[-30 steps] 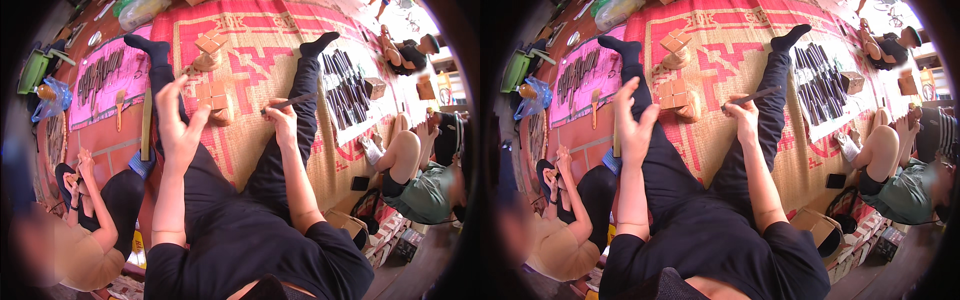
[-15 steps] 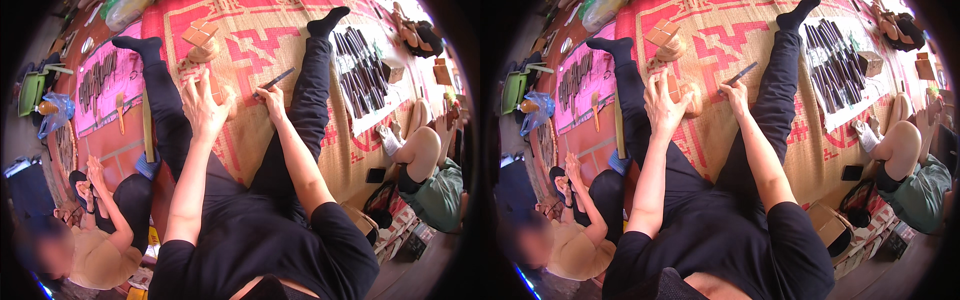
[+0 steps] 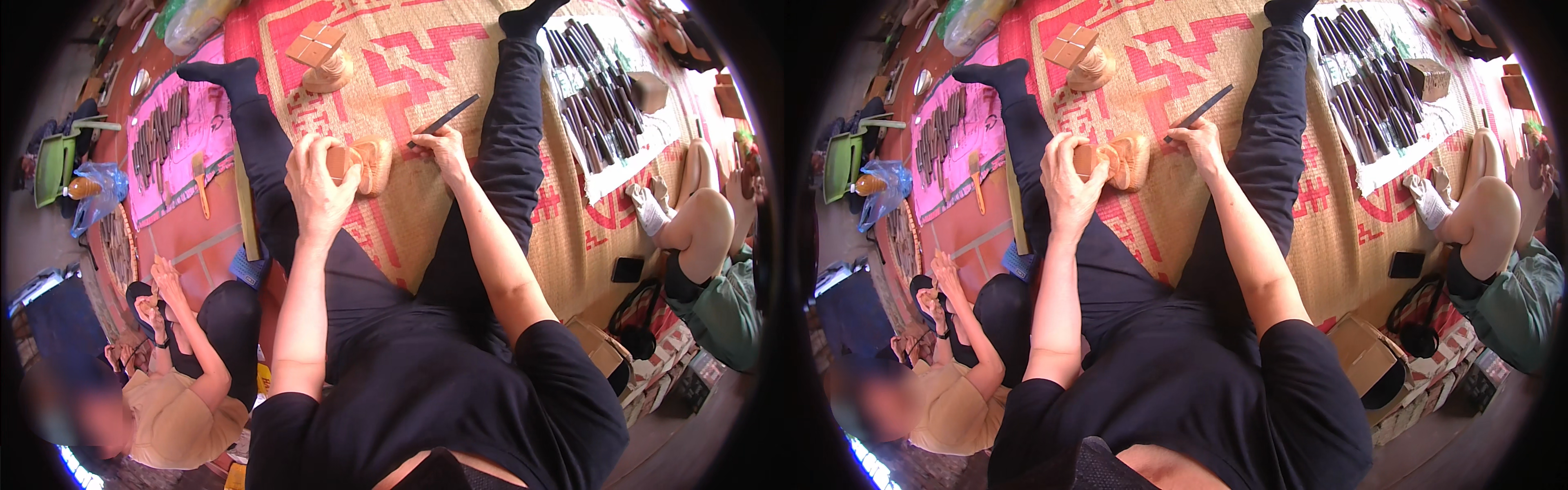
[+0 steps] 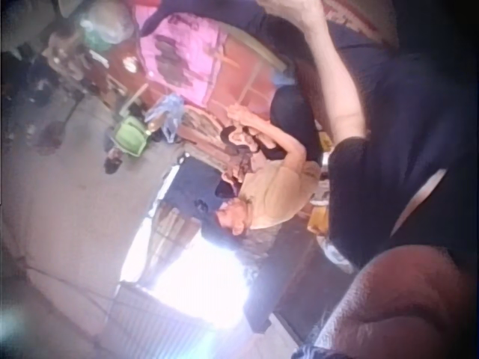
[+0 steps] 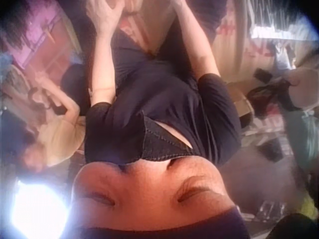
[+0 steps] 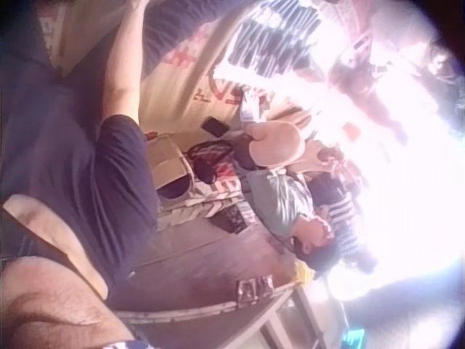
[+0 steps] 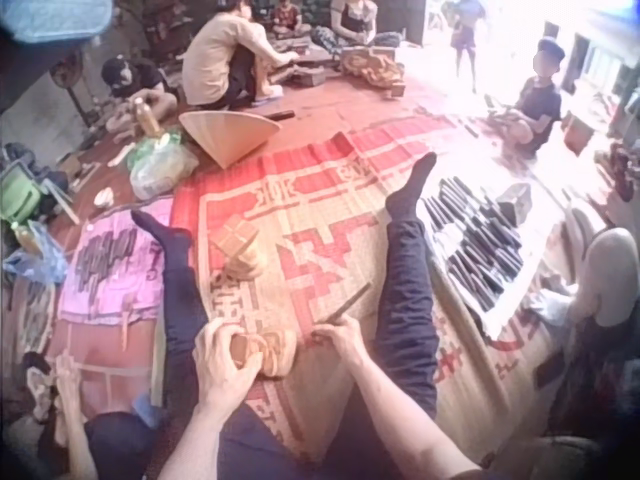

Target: The person sits on a mat and carves a small wooden object using a knife. They rotate the object frequently to shape different sides while other people work nearby.

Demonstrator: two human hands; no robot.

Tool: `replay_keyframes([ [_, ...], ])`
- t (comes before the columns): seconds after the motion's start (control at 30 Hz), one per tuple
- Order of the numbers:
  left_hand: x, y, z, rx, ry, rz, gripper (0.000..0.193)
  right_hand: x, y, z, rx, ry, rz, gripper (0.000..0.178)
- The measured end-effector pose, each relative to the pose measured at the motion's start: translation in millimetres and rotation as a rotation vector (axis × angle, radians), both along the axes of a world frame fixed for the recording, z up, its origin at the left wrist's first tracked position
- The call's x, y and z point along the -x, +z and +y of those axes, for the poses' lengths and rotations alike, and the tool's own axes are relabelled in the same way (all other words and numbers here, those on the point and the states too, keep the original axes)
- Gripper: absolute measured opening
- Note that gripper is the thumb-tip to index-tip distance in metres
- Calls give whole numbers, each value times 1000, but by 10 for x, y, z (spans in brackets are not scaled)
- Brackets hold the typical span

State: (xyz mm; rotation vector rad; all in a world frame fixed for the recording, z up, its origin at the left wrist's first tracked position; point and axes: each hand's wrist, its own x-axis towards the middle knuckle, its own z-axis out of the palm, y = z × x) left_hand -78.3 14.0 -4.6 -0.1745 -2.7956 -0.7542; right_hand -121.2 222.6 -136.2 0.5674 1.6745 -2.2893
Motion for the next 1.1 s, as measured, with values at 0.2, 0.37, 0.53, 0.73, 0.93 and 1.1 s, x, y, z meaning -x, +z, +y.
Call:
replay_keyframes([
  [0.2,-29,-36,163,19,-18,74,49,-24,-99,89,6,-19,6,9],
  [0.37,-239,2,42,-83,-4,97,67,11,27,-7,179,4,0,11],
  [0.53,-242,9,78,44,13,69,68,25,18,-61,164,45,39,13],
  [0.73,-22,-37,254,75,21,45,64,21,39,-28,145,14,35,14],
  [0.93,224,-89,347,123,-108,65,63,31,-82,-156,159,4,-7,22],
  [1.1,219,-83,358,94,-83,39,63,18,-155,-269,77,40,26,25],
])
